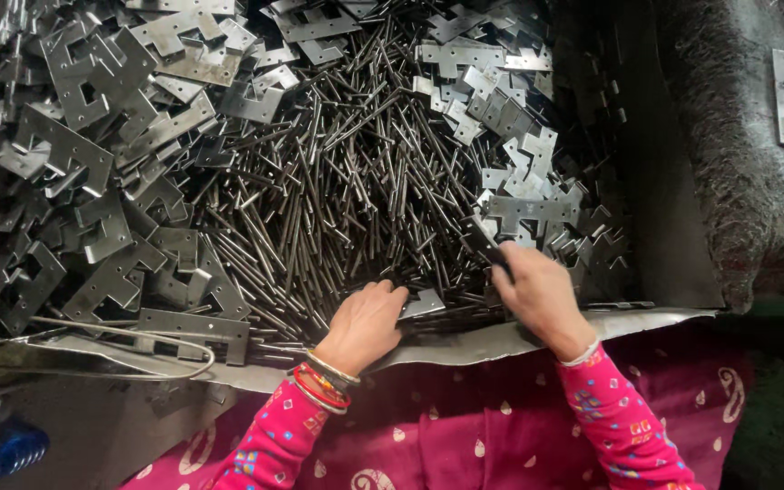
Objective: The person is sorting metal parts from a large bin. They pick up metal pieces and rods, separating them into different piles.
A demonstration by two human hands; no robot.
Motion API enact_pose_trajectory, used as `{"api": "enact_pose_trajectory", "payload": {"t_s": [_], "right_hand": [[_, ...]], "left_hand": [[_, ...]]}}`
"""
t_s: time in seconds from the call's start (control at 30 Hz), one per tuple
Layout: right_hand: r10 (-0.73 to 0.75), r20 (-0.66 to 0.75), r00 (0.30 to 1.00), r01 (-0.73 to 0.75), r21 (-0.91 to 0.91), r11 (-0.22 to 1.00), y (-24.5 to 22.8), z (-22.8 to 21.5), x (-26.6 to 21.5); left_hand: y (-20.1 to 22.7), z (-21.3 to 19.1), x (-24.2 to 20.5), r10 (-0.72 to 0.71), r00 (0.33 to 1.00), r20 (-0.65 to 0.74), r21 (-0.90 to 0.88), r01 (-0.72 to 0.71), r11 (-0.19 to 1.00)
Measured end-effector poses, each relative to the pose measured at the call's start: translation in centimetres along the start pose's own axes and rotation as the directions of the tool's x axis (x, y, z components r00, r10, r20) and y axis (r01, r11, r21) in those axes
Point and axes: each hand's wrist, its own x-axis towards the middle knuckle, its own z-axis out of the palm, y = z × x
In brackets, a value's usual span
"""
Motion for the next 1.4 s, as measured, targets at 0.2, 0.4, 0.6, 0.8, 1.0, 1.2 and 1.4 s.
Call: {"api": "enact_pose_trajectory", "payload": {"t_s": [0.2, 0.4, 0.6, 0.8, 1.0, 1.2, 1.4], "right_hand": [[0.012, 0.081, 0.997, -0.011, -0.012, 1.000, 0.9, 0.5, -0.2], [-0.008, 0.042, 0.999, 0.008, 0.014, 1.000, 0.8, 0.6, -0.3], [0.063, 0.073, 0.995, -0.063, 0.003, 0.998, 0.7, 0.6, -0.2], [-0.009, 0.026, 1.000, 0.008, 0.047, 0.999, 0.7, 0.5, -0.2], [0.094, 0.014, 0.995, -0.095, 0.114, 0.989, 0.4, 0.1, -0.3], [0.088, -0.002, 0.996, -0.087, 0.125, 0.988, 0.1, 0.0, 0.0], [0.103, -0.017, 0.995, -0.099, 0.141, 0.985, 0.7, 0.2, 0.0]], "left_hand": [[0.6, -0.8, -0.1, 0.085, 0.996, 0.000, -0.088, -0.084, 0.993], [2.0, 0.0, 0.2, 0.152, 0.971, -0.184, 0.129, -0.130, 0.983], [2.0, 1.1, 0.9, 0.110, 0.991, -0.081, 0.158, -0.096, 0.983], [2.7, -0.2, 1.0, 0.089, 0.995, -0.032, 0.138, -0.084, 0.987], [1.4, -3.3, 0.2, 0.090, 0.978, -0.189, -0.051, -0.101, 0.994], [2.3, 0.3, 0.8, 0.025, 0.995, -0.101, 0.086, -0.016, 0.996], [2.3, -0.2, 0.4, 0.097, 0.989, -0.108, 0.081, -0.089, 0.993]]}}
